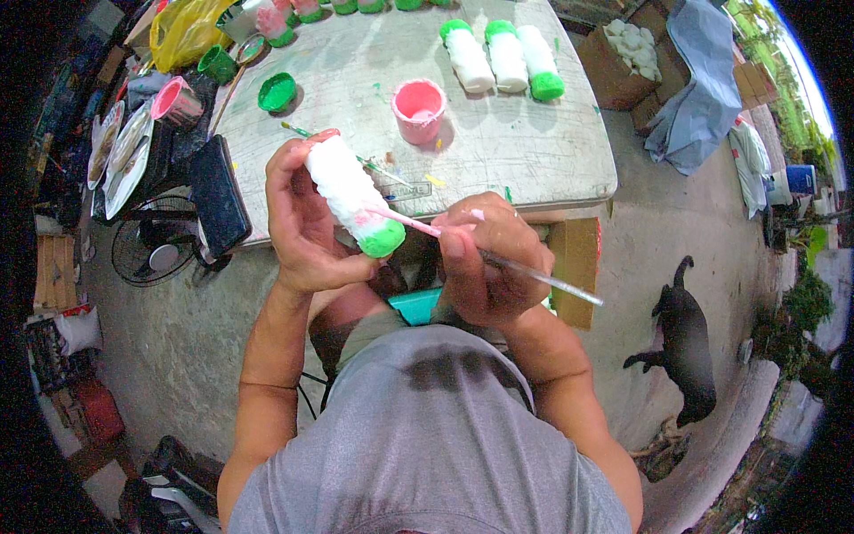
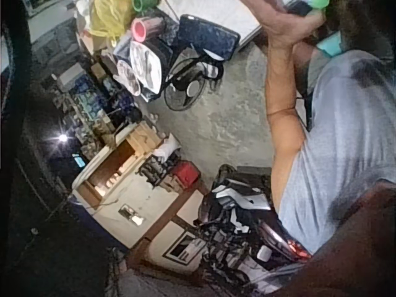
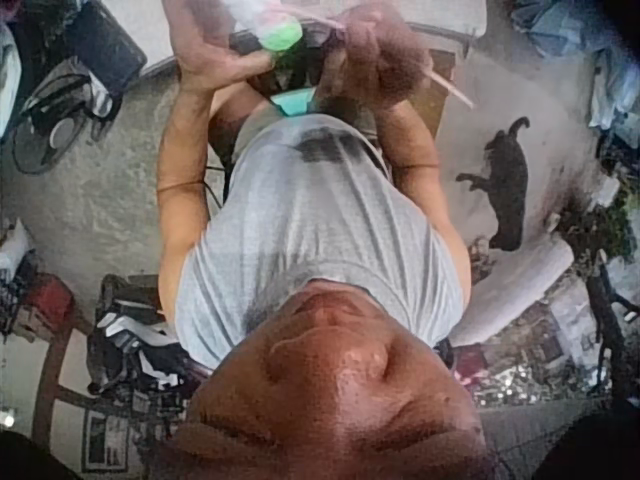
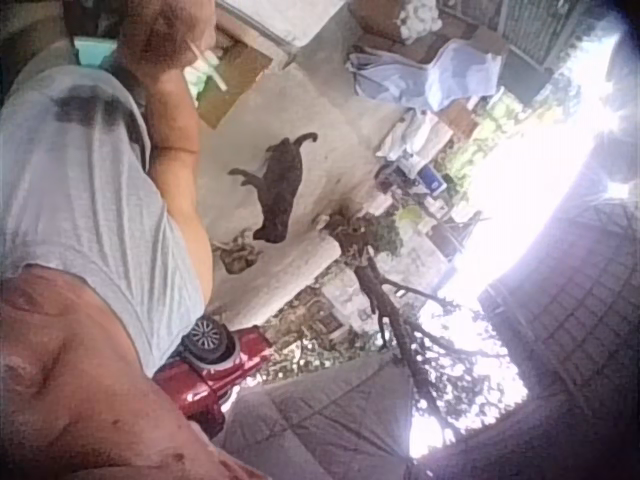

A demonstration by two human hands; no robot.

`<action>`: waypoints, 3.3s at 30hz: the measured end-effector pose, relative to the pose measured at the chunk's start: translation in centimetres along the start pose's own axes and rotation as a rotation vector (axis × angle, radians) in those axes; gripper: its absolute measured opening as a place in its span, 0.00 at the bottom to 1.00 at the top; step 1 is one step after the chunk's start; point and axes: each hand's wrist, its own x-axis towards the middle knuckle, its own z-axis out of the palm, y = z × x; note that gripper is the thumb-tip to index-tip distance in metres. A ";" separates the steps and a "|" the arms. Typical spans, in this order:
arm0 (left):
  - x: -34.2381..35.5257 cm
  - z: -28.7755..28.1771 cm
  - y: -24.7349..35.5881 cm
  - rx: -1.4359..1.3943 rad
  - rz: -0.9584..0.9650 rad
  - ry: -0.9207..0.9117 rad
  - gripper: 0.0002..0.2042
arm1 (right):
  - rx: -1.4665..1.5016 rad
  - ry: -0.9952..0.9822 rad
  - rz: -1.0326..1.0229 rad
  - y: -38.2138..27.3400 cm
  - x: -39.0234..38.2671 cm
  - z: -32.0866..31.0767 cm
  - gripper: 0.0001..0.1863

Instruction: The person paints pink floral patterns onto small white cylindrical objects that have green-painted bases. They use a fine brush to apply pink paint from a small container, rotating each object to complete the design before setting it aside.

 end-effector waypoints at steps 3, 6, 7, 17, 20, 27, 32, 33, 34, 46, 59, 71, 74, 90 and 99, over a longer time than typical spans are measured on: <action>0.0 -0.2 -0.1 -0.050 -0.030 0.001 0.58 | -0.002 0.039 0.042 -0.4 -0.4 0.1 0.08; 0.0 -0.1 -0.2 -0.034 -0.001 0.004 0.58 | 0.036 0.078 0.043 -0.3 -0.5 0.2 0.08; 0.0 0.0 -0.2 -0.041 -0.014 0.010 0.58 | 0.035 0.069 0.036 -0.3 -0.4 0.2 0.07; -0.2 -0.4 -0.2 -0.094 -0.020 -0.002 0.60 | 0.439 0.308 0.528 -0.7 1.5 1.0 0.03; 0.2 -0.4 0.5 -0.098 -0.016 -0.038 0.59 | 0.594 0.331 0.634 -0.2 2.2 1.2 0.06; 0.2 -0.5 0.6 -0.137 -0.047 -0.058 0.57 | 0.431 0.283 0.671 0.5 1.8 1.2 0.06; 0.2 -0.8 0.7 -0.135 -0.039 -0.083 0.58 | 0.544 0.297 0.648 0.1 2.4 1.4 0.07; 0.3 -0.8 0.7 -0.136 -0.030 -0.087 0.58 | 0.520 0.284 0.651 0.2 2.4 1.4 0.07; 0.2 -0.8 0.6 -0.133 -0.044 -0.071 0.58 | 0.499 0.268 0.653 0.4 2.3 1.4 0.07; -0.2 -1.0 0.0 -0.184 -0.060 -0.039 0.60 | 0.515 0.248 0.670 0.7 2.4 1.6 0.08; -0.2 -0.5 0.2 -0.136 -0.060 -0.035 0.59 | 0.146 0.124 0.265 -0.1 1.3 0.6 0.05; 0.0 -0.2 0.5 0.036 0.006 -0.066 0.54 | 0.215 0.106 0.391 -1.6 1.9 0.3 0.03; 0.0 -0.2 0.7 0.039 -0.013 -0.063 0.54 | 0.370 0.181 0.627 -1.0 2.0 0.7 0.05; 0.6 -0.7 1.1 0.176 0.044 -0.079 0.55 | -0.174 -0.153 -0.064 -1.9 2.8 -0.6 0.09; -0.4 -0.3 -0.1 -0.071 -0.014 -0.060 0.63 | -0.134 -0.074 -0.015 -1.3 2.2 -0.5 0.07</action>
